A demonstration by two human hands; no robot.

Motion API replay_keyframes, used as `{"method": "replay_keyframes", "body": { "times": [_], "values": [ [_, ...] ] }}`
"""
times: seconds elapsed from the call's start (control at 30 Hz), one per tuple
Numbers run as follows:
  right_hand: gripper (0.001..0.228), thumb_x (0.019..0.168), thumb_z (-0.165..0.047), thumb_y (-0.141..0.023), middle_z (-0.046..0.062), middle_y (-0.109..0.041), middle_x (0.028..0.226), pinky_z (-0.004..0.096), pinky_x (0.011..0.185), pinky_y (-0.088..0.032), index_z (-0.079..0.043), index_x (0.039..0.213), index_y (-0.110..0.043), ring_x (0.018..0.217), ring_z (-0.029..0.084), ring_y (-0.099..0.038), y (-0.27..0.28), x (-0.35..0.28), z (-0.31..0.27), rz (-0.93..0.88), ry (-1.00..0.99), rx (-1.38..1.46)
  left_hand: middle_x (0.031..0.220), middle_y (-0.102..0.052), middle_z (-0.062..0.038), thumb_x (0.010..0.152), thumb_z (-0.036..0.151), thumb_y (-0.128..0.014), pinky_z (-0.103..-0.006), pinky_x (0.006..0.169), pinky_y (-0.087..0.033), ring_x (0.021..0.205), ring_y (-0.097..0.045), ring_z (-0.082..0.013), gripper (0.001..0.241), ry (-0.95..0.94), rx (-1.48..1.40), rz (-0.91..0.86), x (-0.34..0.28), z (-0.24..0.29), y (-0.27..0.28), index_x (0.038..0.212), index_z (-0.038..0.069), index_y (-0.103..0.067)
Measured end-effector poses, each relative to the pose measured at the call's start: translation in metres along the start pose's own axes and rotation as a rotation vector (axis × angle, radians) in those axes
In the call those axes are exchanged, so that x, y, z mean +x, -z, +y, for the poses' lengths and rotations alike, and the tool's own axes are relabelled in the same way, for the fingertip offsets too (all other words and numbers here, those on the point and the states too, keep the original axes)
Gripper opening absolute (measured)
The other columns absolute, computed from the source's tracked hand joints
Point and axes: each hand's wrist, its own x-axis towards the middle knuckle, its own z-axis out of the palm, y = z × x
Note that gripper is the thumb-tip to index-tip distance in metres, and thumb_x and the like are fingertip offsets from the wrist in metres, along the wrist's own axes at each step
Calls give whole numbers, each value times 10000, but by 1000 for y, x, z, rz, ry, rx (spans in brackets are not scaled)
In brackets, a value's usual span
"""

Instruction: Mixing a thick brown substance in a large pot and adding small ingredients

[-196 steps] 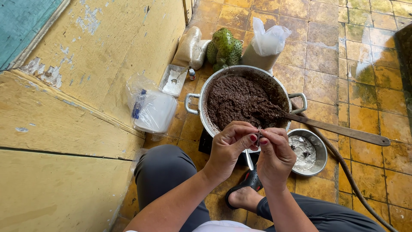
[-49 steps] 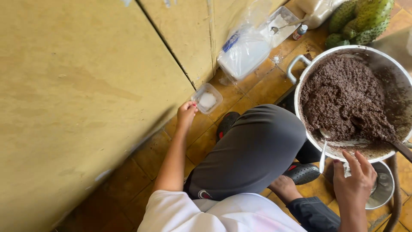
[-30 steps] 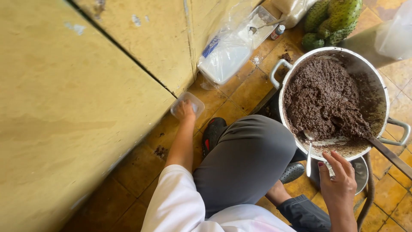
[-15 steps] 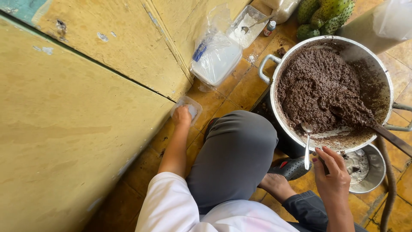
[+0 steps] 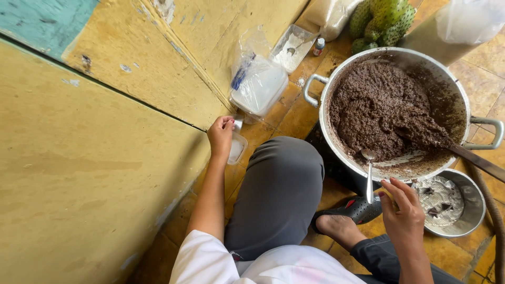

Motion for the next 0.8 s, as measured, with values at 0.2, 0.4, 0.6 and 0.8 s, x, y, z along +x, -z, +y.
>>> {"method": "replay_keyframes", "body": {
  "times": [0.2, 0.4, 0.6, 0.8],
  "values": [
    [404, 882, 73, -675, 152, -641, 1410, 335, 852, -601, -98, 1242, -737, 1041, 265, -688, -3, -4, -2, -3, -34, 40, 979, -720, -96, 962, -24, -580, -240, 755, -583, 842, -692, -137, 199, -52, -540, -164, -21, 113, 2, 1137, -22, -676],
    [678, 818, -5, -708, 74, -621, 1119, 360, 773, -552, -343, 1400, -629, 950, 242, -582, -27, -6, 17, -190, -52, -268, 1219, -659, -204, 934, -116, -565, -288, 797, -620, 934, -724, -222, 455, -223, -661, -342, -90, 222, 23, 1372, 3, -526],
    [458, 857, -207, -729, 87, -516, 859, 409, 665, -513, -285, 1304, -671, 773, 331, -549, -61, 2, 38, 111, 412, -210, 1422, -591, -232, 1001, -36, -587, -316, 822, -666, 1034, -753, -306, 506, -324, -762, -444, -151, 231, -8, 1482, 53, -453],
    [341, 898, -387, -752, 77, -546, 933, 354, 700, -515, -202, 1184, -739, 846, 264, -555, -45, 31, 25, 81, 343, -244, 1450, -565, -197, 997, -51, -567, -272, 817, -659, 1037, -746, -280, 579, -211, -786, -576, -167, 215, -42, 1529, 68, -374]
  ]
}}
